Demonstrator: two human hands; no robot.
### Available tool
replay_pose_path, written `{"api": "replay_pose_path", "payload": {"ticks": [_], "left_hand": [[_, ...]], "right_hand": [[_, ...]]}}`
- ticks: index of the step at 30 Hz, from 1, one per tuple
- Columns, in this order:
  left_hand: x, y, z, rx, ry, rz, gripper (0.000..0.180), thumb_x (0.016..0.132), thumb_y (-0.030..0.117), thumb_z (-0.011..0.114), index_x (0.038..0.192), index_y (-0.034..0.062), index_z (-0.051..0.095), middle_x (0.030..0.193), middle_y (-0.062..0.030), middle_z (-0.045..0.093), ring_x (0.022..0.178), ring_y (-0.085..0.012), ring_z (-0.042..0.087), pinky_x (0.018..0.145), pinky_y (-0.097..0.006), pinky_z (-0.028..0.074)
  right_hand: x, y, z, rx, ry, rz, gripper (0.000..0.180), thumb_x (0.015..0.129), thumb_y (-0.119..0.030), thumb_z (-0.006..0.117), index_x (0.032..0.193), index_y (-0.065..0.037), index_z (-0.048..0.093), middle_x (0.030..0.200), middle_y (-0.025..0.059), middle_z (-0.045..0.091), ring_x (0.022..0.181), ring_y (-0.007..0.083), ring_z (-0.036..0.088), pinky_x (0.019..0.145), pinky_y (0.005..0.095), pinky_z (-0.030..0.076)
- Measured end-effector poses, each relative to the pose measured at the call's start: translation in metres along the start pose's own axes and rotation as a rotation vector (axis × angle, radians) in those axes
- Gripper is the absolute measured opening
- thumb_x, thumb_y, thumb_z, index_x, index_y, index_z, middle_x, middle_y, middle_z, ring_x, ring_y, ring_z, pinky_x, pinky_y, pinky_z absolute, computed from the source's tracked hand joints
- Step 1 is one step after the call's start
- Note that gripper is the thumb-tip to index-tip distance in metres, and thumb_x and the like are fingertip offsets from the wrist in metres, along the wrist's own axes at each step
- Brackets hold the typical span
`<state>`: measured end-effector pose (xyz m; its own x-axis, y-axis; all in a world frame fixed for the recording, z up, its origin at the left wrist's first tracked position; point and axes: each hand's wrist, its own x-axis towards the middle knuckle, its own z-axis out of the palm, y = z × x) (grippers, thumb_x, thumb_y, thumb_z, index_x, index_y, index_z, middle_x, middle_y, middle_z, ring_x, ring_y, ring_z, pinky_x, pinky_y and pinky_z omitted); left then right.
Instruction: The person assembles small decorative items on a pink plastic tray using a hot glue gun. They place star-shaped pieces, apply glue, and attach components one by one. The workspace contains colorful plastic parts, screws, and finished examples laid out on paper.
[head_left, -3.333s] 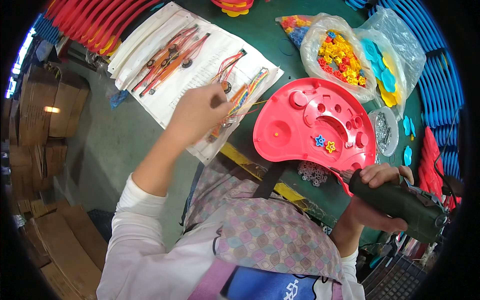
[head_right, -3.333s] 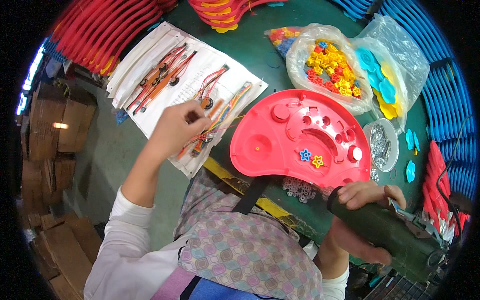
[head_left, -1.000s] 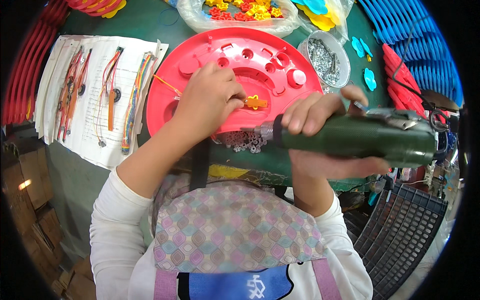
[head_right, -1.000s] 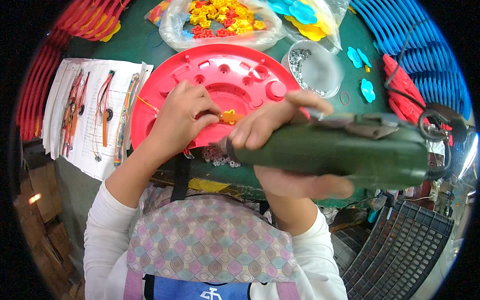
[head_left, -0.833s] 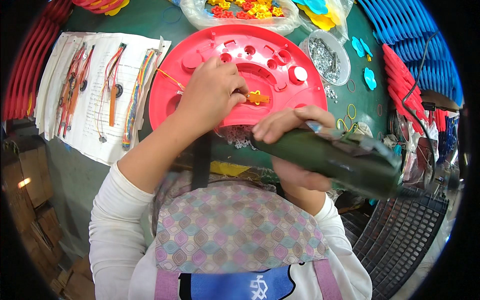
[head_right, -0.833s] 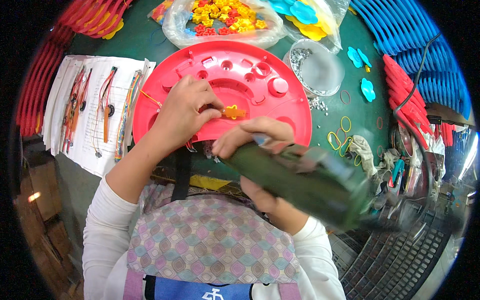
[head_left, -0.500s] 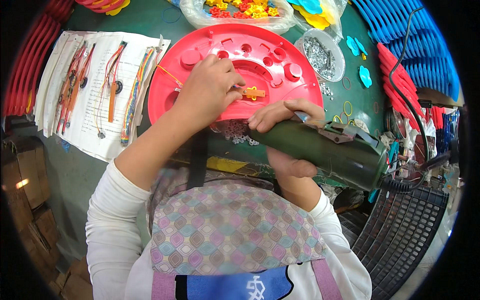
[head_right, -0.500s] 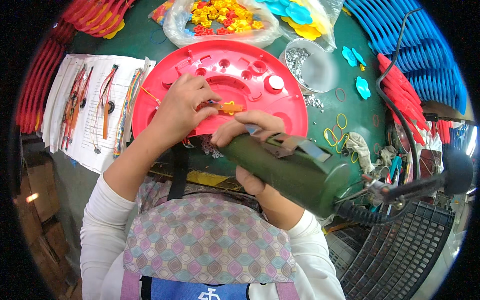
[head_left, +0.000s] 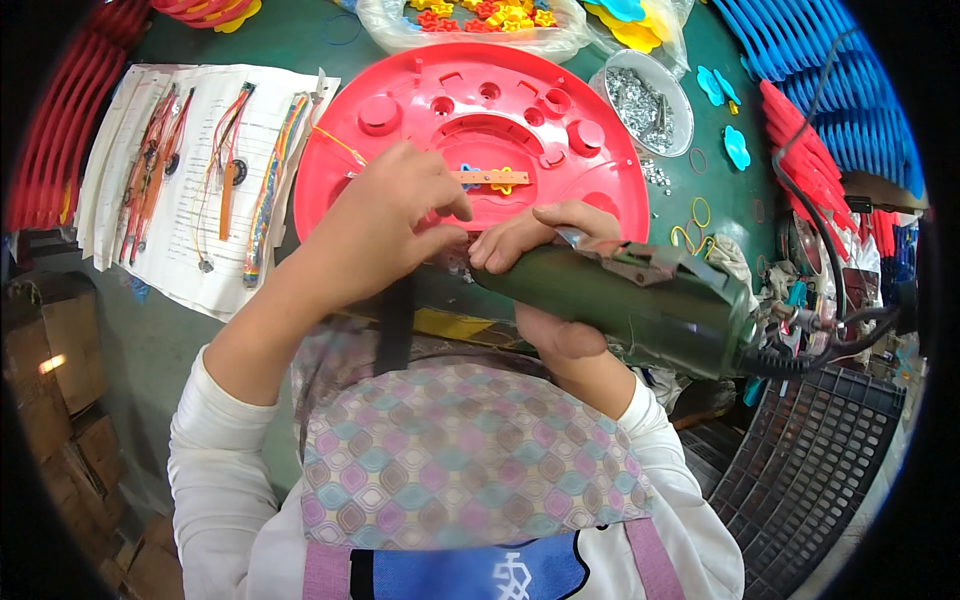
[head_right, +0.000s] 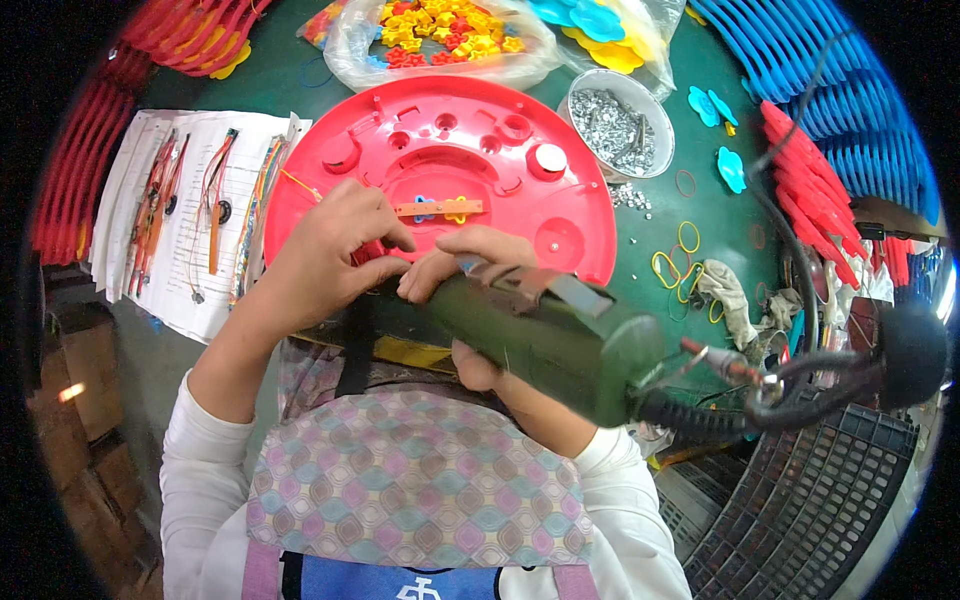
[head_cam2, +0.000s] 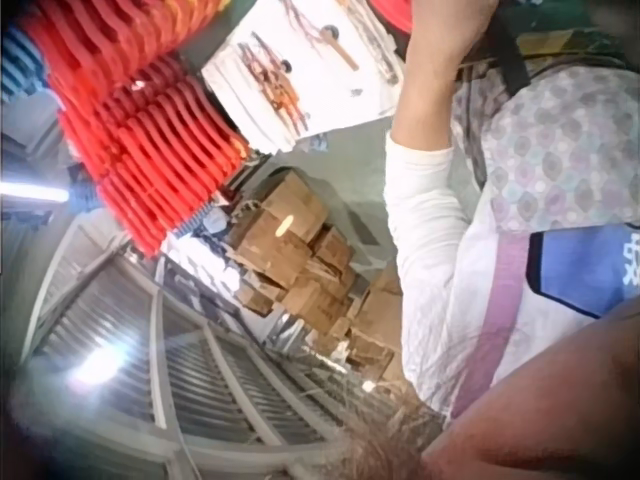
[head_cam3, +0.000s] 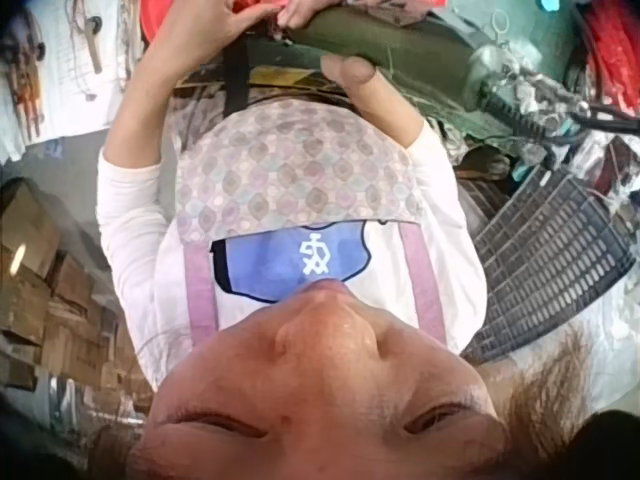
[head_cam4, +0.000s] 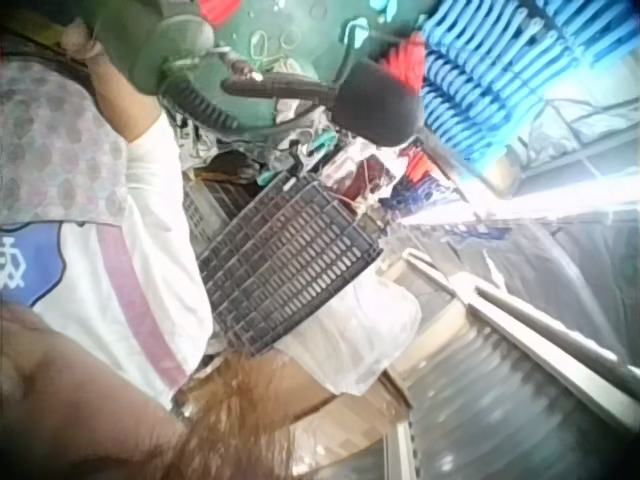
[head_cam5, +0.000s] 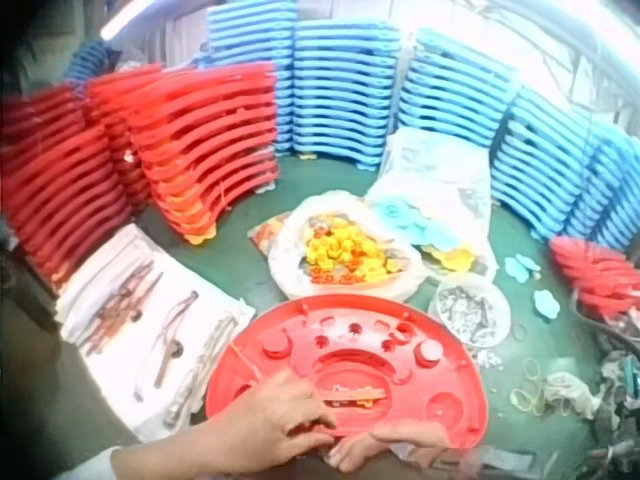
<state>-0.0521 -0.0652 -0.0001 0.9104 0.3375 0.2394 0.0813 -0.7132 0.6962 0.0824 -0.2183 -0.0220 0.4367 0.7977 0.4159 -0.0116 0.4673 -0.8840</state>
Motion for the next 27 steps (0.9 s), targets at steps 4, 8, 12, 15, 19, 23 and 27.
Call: {"api": "replay_pose_path", "payload": {"ticks": [4,8,12,15,19,23,27], "left_hand": [[-0.008,0.001,-0.002,0.004,-0.001,0.026,0.019,0.077,0.005,0.078,0.092,0.0045,0.067,0.092,-0.0085,0.061,0.094,-0.0292,0.056,0.085,-0.04,0.046],[-0.009,-0.001,0.0,0.009,-0.011,0.061,0.02,0.077,0.005,0.079,0.094,0.0053,0.068,0.092,-0.0078,0.06,0.095,-0.029,0.056,0.086,-0.04,0.046],[-0.001,0.009,0.0,-0.047,-0.054,0.086,0.021,0.077,0.008,0.081,0.095,0.007,0.071,0.09,-0.0064,0.059,0.093,-0.0276,0.054,0.083,-0.039,0.046],[0.009,0.012,0.009,-0.064,-0.044,0.126,0.018,0.077,0.01,0.082,0.092,0.008,0.072,0.09,-0.0055,0.058,0.09,-0.0264,0.053,0.08,-0.038,0.045],[0.019,0.012,0.016,-0.08,-0.061,0.154,0.015,0.077,0.012,0.082,0.09,0.0088,0.073,0.088,-0.005,0.058,0.086,-0.0257,0.053,0.078,-0.038,0.045],[0.021,0.014,0.019,-0.053,-0.061,0.166,0.014,0.077,0.012,0.082,0.088,0.0091,0.073,0.086,-0.005,0.058,0.086,-0.0258,0.054,0.079,-0.039,0.046],[0.027,0.015,0.019,0.0,-0.02,0.173,0.015,0.077,0.012,0.082,0.089,0.0088,0.074,0.086,-0.0056,0.058,0.088,-0.0264,0.055,0.08,-0.039,0.047]], "right_hand": [[0.004,0.01,-0.01,0.012,-0.021,-0.052,0.107,0.079,-0.091,0.05,0.133,0.001,0.04,0.083,0.0148,0.064,0.074,0.0286,0.066,0.073,0.0416,0.058],[0.007,-0.001,-0.023,0.163,0.053,-0.133,0.107,0.076,-0.091,0.054,0.132,0.0,0.042,0.081,0.0146,0.065,0.075,0.0288,0.068,0.073,0.0421,0.058],[0.018,-0.023,-0.029,0.311,0.11,-0.242,0.115,0.07,-0.098,0.049,0.133,-0.002,0.043,0.079,0.0153,0.065,0.072,0.0299,0.067,0.072,0.0431,0.058],[0.023,-0.033,-0.028,0.394,0.16,-0.266,0.123,0.065,-0.104,0.041,0.138,-0.005,0.042,0.079,0.0145,0.065,0.07,0.0297,0.067,0.07,0.0428,0.057],[0.031,-0.04,-0.029,0.332,0.179,-0.289,0.116,0.073,-0.101,0.037,0.136,-0.004,0.047,0.075,0.0092,0.061,0.066,0.0248,0.062,0.062,0.0381,0.055],[0.034,-0.042,-0.033,0.293,0.17,-0.289,0.112,0.077,-0.099,0.037,0.134,-0.004,0.049,0.074,0.0069,0.059,0.064,0.0228,0.06,0.059,0.0374,0.054],[0.039,-0.042,-0.037,0.282,0.132,-0.269,0.117,0.073,-0.1,0.039,0.137,-0.003,0.045,0.076,0.0105,0.061,0.066,0.0259,0.063,0.065,0.0406,0.056]]}}
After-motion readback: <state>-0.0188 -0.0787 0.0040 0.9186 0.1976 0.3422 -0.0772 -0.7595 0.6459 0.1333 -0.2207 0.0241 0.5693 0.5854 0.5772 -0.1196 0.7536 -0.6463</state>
